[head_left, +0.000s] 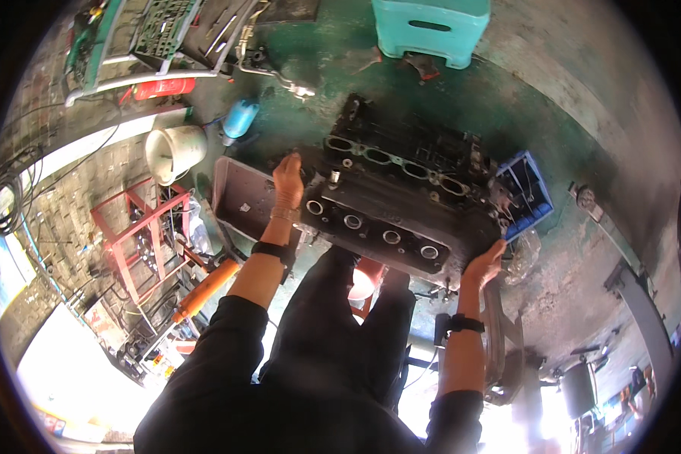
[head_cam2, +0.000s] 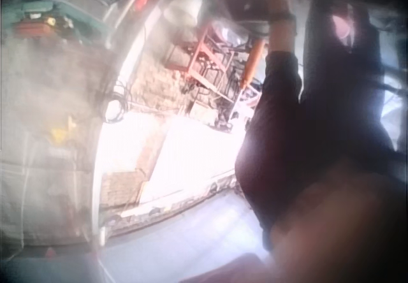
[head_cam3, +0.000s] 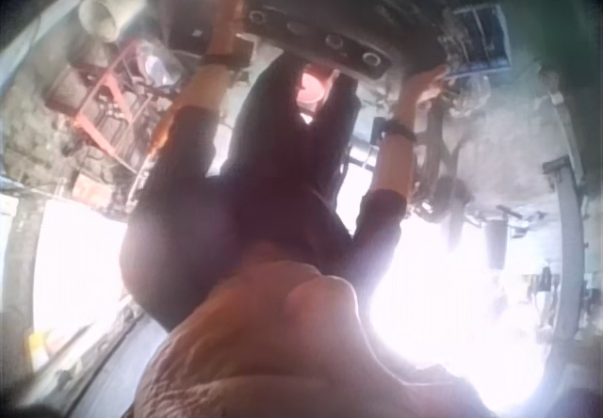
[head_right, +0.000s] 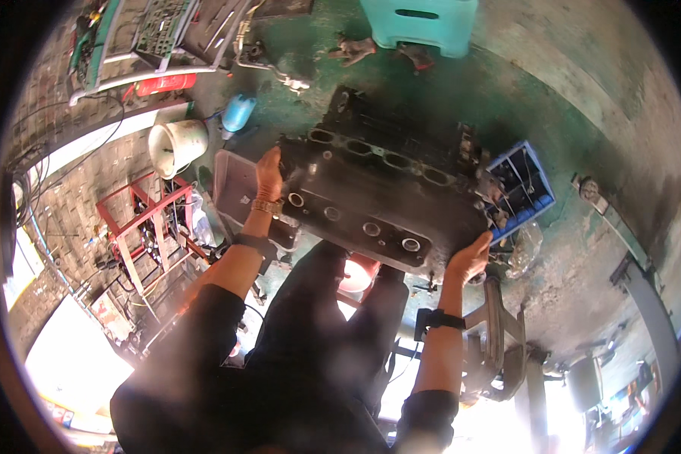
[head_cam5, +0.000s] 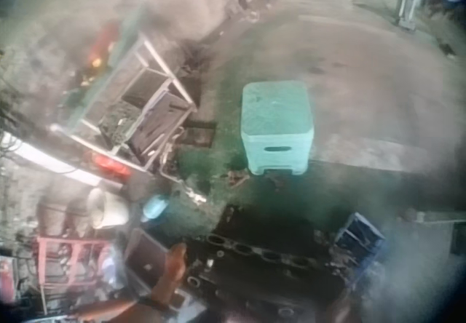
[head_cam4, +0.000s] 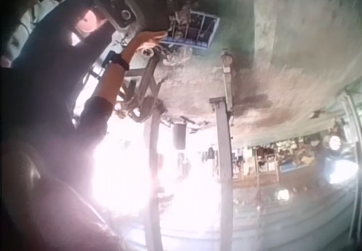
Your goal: The person lifts a metal engine valve cover and places it on top of an engine block. They then insert several small metal rings into the circular openings on the cover and press them into place.
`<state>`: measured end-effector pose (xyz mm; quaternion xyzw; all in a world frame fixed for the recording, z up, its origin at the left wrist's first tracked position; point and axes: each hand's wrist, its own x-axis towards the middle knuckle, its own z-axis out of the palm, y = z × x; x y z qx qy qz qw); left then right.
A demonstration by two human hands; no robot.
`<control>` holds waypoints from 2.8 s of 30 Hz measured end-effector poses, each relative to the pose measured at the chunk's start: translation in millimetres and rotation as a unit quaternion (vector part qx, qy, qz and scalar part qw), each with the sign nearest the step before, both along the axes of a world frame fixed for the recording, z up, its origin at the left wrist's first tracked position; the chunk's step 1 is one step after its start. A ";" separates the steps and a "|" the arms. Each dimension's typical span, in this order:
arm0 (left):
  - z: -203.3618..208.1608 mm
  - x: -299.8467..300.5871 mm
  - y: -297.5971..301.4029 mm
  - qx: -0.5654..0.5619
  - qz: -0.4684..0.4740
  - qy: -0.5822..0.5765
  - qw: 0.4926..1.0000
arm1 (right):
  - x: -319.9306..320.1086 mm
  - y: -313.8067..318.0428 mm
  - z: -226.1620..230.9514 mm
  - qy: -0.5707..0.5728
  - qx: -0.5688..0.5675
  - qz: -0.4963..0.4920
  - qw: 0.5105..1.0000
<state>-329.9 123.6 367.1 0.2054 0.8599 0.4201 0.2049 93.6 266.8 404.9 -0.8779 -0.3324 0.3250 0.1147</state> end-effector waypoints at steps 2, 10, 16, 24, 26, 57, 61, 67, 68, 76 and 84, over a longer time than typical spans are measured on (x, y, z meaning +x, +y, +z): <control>-9.5 -11.1 -9.0 -0.082 -0.159 0.245 0.953 | -6.1 -0.7 4.5 0.011 0.047 0.019 0.999; 20.6 -13.9 -14.0 -0.335 -0.268 0.319 0.845 | -2.1 -4.9 -13.4 -0.033 0.021 0.025 0.999; 26.5 -45.4 -43.9 -0.120 -0.322 0.303 0.889 | -12.6 -9.7 -1.2 -0.016 -0.032 0.068 0.997; -80.0 -125.3 -49.6 -0.045 -0.107 -0.082 0.990 | -28.4 -3.1 11.7 0.014 0.034 0.002 0.999; -83.8 -126.0 -48.0 -0.045 -0.098 -0.100 0.989 | -30.0 -3.1 8.2 0.006 0.043 0.003 0.999; -98.8 -121.5 -42.2 0.008 -0.019 -0.178 0.984 | -28.0 -0.1 28.2 0.021 0.046 0.015 0.999; -96.5 -129.2 -47.3 0.016 -0.016 -0.186 0.982 | -25.6 -2.1 27.0 0.031 0.054 0.020 0.998; -95.0 -140.3 -57.7 0.016 0.014 -0.212 0.977 | -23.5 -0.6 24.1 0.043 0.015 0.026 0.999; -95.9 -142.9 -58.8 0.028 -0.032 -0.225 0.973 | -23.7 -0.9 23.6 0.047 0.007 0.022 0.999; -105.3 -167.6 -75.9 0.005 -0.163 -0.148 0.975 | -23.7 -5.7 15.0 0.056 0.031 0.032 0.997; -89.3 -151.2 -76.7 -0.005 -0.112 -0.198 0.974 | -31.2 -15.3 -4.0 -0.019 0.062 0.008 0.998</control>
